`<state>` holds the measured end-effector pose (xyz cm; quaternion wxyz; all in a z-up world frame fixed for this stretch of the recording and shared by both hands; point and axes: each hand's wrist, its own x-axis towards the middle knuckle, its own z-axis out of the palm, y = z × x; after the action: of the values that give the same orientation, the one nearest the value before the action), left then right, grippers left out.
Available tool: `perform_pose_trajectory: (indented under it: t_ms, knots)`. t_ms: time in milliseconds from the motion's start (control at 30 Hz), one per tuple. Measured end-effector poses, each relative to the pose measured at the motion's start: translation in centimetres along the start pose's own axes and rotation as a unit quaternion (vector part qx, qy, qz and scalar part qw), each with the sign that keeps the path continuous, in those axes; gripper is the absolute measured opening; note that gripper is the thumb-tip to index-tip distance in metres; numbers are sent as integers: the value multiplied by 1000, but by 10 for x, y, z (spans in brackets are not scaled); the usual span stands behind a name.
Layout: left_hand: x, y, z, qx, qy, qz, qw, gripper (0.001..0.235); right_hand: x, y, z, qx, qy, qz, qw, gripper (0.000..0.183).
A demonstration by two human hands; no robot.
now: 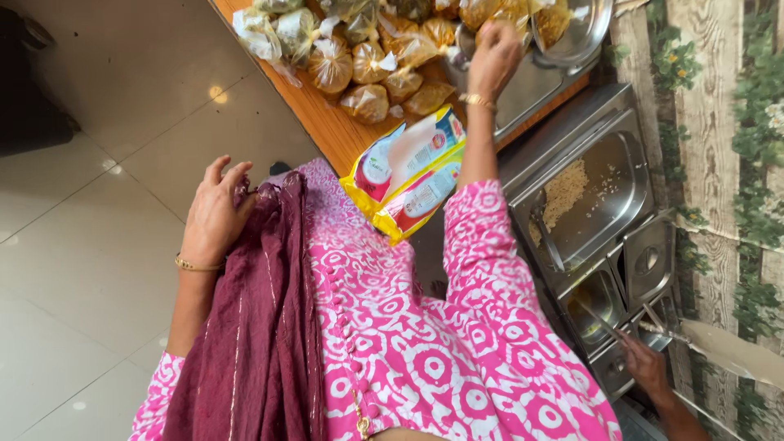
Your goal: The person scoops portions of cooked food from stainless steel containers into small plastic bags using a ladle. They then tie the bags and place them on a nearby table. The process is repeated for multiple bags.
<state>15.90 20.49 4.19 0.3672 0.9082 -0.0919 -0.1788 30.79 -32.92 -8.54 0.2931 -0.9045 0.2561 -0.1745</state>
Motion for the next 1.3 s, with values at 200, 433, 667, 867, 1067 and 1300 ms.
perform_pose_trajectory:
  t_ms: [200,433,667,867,1067,1300]
  knots:
    - [-2,6,-1,-22,-27,-42,998,54,-10,-33,22,-175,-86,-244,950,27]
    - [-12,-2,0,-11,-8,-41,999,53,-59,-51,9,-90,-78,-168,979,17]
    - [-9,-9,8,3,-24,-34,999,53,-67,-26,18,2,-98,-27,995,9]
    - [-7,-7,8,-7,-24,-16,1000,54,-84,2,-9,-259,-161,32,952,46]
    - [-12,-9,6,0,-28,-20,999,54,-103,-20,-9,-239,47,27,970,17]
    - [-17,-8,7,0,-37,-27,999,54,-152,-78,20,-250,-208,-119,938,29]
